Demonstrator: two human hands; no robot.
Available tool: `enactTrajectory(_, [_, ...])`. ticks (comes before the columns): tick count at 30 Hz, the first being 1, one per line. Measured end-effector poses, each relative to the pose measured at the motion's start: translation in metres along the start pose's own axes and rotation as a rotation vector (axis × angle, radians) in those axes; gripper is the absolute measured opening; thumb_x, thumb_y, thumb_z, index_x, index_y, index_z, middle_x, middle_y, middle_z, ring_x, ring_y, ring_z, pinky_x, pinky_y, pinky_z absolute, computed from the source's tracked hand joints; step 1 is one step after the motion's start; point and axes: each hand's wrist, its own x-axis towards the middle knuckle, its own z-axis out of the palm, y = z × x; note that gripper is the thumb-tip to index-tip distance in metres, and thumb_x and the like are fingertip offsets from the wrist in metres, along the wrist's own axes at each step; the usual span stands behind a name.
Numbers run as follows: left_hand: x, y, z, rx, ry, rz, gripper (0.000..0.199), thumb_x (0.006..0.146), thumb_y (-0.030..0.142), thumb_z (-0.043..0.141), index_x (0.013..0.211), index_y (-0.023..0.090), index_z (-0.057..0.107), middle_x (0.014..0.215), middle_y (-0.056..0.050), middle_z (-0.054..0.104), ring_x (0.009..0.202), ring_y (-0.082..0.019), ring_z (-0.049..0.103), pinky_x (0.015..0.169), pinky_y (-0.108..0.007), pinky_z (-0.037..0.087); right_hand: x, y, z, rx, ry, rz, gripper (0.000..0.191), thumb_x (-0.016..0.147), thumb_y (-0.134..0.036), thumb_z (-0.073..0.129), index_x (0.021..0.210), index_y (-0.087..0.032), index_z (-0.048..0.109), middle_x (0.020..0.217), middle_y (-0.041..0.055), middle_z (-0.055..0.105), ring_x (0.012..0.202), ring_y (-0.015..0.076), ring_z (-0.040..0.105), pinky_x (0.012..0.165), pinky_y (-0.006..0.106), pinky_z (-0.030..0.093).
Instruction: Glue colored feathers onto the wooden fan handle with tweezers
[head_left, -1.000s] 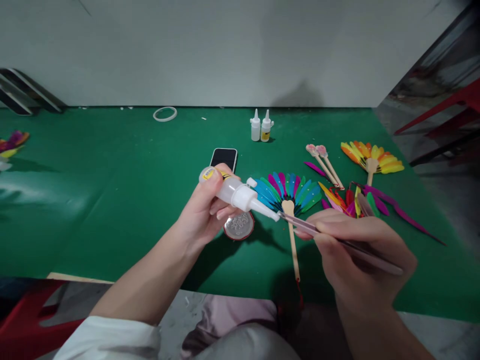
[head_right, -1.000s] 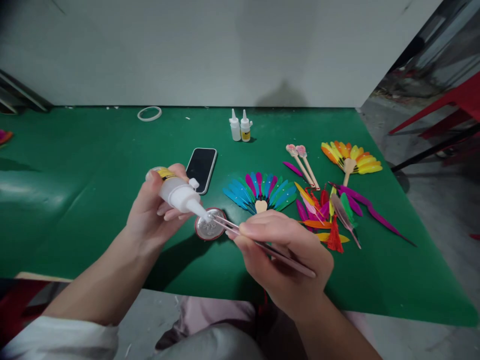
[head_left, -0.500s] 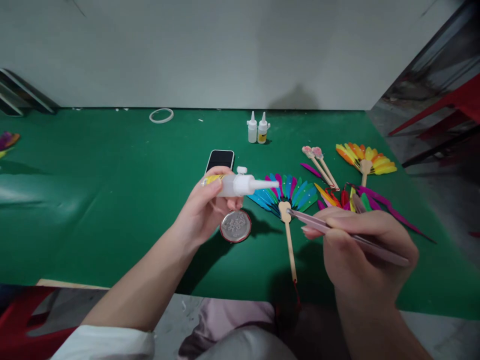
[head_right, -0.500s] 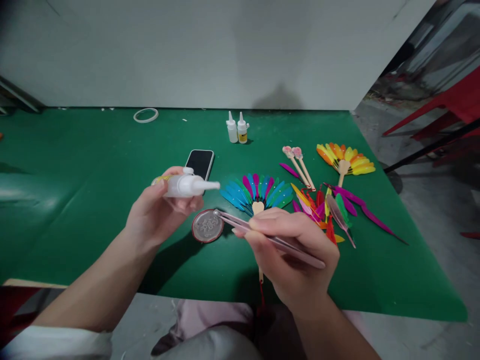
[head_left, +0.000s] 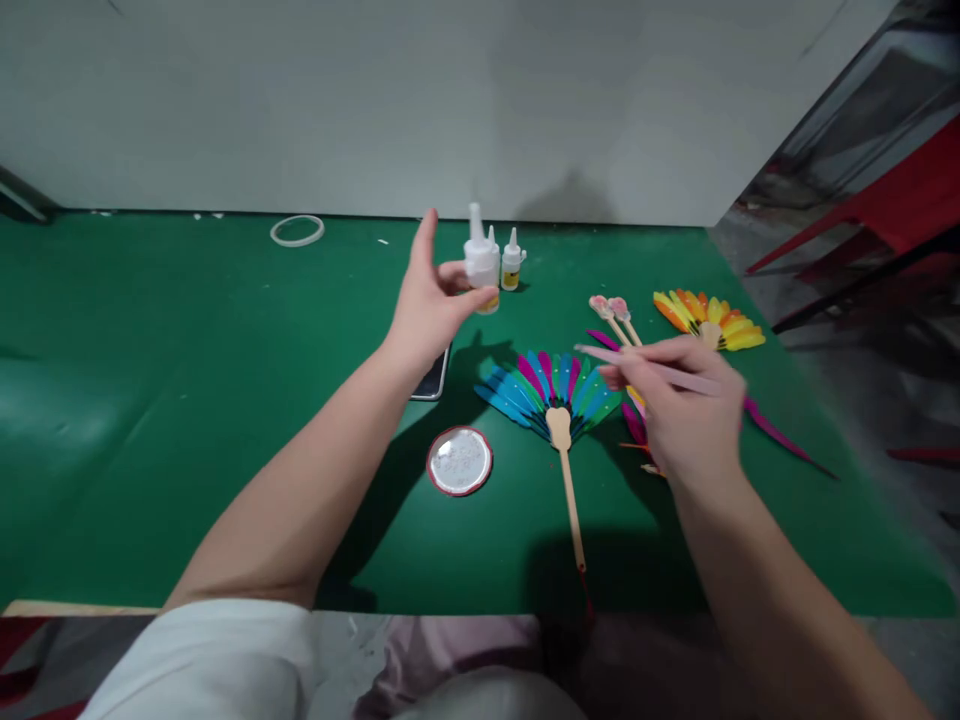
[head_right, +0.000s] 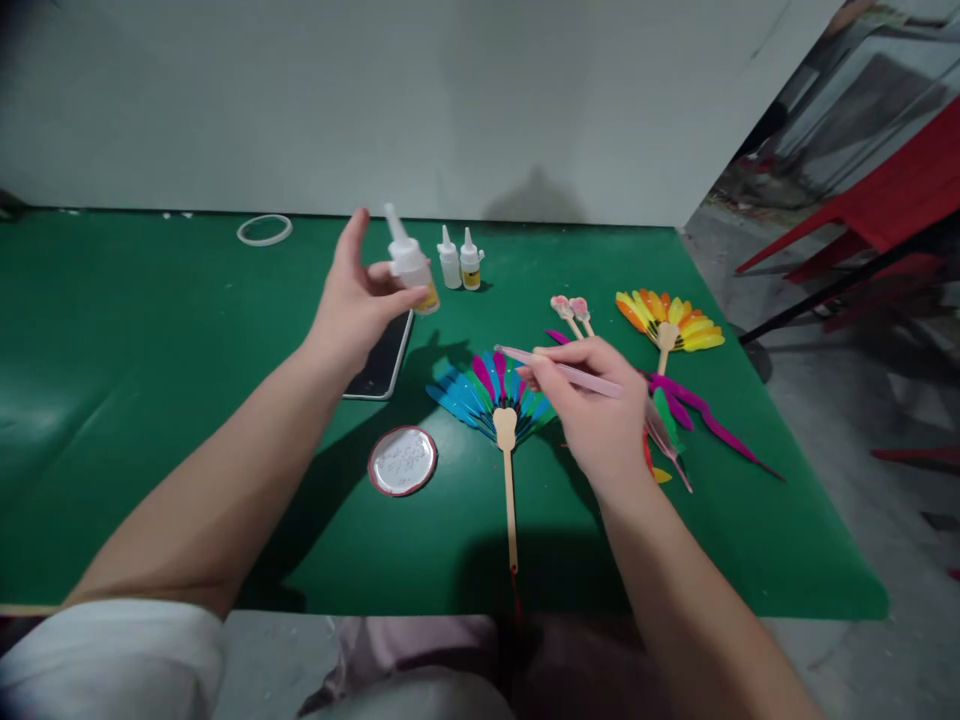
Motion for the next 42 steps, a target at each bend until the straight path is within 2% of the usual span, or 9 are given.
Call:
enactTrajectory(6, [0.037,-0.036,0.017,0.434,-0.053,0.02,0.108,0.065,0.004,0.067,0.148,0.023,0.001,0.101,-0.01,0.065,0.084,-0.023,0.063,0.074,-0.036,0.045,0.003,0.043,0.023,-0.33,-0.334,0.107,0.016,0.077,-0.034,0.063,0.074,-0.018,0.065,0.071,0.0018,0.068,0.065,0.0146,0.064,0.058,0.025,0.047])
enactTrajectory(16, [0.037,-0.072,0.014,0.561,-0.088,0.048,0.113,0.057,0.003,0.07,0.149,0.021,0.006,0.085,-0.005,0.065,0.083,-0.024,0.06,0.078,-0.035,0.042,0.002,0.055,0.024,-0.479,-0.427,0.102,0.012,0.077,-0.03,0.059,0.072,-0.02,0.065,0.07,0.0011,0.069,0.065,0.015,0.063,0.058,0.023,0.044])
enactTrajectory(20, [0.037,-0.069,0.016,0.563,-0.1,0.036,0.114,0.055,0.002,0.072,0.149,0.02,0.01,0.083,-0.005,0.063,0.09,-0.028,0.059,0.084,-0.042,0.04,0.001,0.057,0.025,-0.501,-0.442,0.102,0.012,0.077,-0.031,0.059,0.073,-0.021,0.065,0.07,0.0008,0.069,0.065,0.0145,0.062,0.058,0.023,0.043])
enactTrajectory(25, [0.023,-0.042,0.014,0.62,-0.119,0.11,0.116,0.054,0.017,0.081,0.147,0.021,0.012,0.121,-0.017,0.049,0.116,-0.037,0.044,0.097,-0.049,0.032,0.0,0.058,0.025,-0.518,-0.468,0.077,0.011,0.078,-0.029,0.059,0.073,-0.02,0.065,0.07,0.0008,0.069,0.065,0.0144,0.063,0.058,0.023,0.043])
enactTrajectory(27, [0.01,-0.025,0.013,0.658,-0.038,0.208,0.101,0.063,0.023,0.077,0.146,0.02,0.018,0.127,-0.017,0.042,0.121,-0.036,0.038,0.101,-0.049,0.028,0.0,0.058,0.025,-0.518,-0.473,0.064,0.01,0.078,-0.027,0.058,0.073,-0.02,0.065,0.07,0.0007,0.069,0.065,0.0144,0.064,0.058,0.023,0.043])
enactTrajectory(29, [-0.005,-0.012,0.012,0.735,0.033,0.322,0.066,0.076,0.02,0.062,0.137,0.02,0.037,0.121,-0.014,0.046,0.113,-0.031,0.043,0.099,-0.045,0.031,0.0,0.059,0.025,-0.52,-0.479,0.05,0.01,0.078,-0.027,0.058,0.073,-0.02,0.065,0.07,0.0008,0.069,0.064,0.0144,0.064,0.058,0.023,0.044])
enactTrajectory(31, [-0.019,-0.007,0.014,0.84,-0.14,0.366,0.036,0.08,0.013,0.048,0.113,0.019,0.061,0.103,-0.011,0.054,0.098,-0.026,0.049,0.09,-0.041,0.037,0.0,0.059,0.025,-0.515,-0.492,0.032,0.009,0.078,-0.026,0.059,0.075,-0.02,0.065,0.071,0.0012,0.07,0.065,0.0149,0.065,0.059,0.023,0.045])
enactTrajectory(35, [-0.033,-0.022,0.021,0.973,-0.576,0.298,0.035,0.079,0.009,0.042,0.085,0.02,0.074,0.088,-0.008,0.056,0.085,-0.021,0.048,0.08,-0.037,0.039,-0.001,0.059,0.025,-0.498,-0.493,0.025,0.009,0.078,-0.026,0.058,0.078,-0.02,0.065,0.073,0.002,0.071,0.069,0.016,0.066,0.061,0.024,0.046])
enactTrajectory(42, [-0.033,-0.043,0.023,1.093,-0.651,0.275,0.039,0.082,0.012,0.04,0.096,0.024,0.074,0.093,-0.009,0.056,0.086,-0.021,0.046,0.081,-0.037,0.039,-0.001,0.059,0.023,-0.513,-0.483,0.012,0.009,0.078,-0.026,0.06,0.078,-0.019,0.066,0.071,0.0007,0.068,0.063,0.0133,0.063,0.058,0.022,0.043])
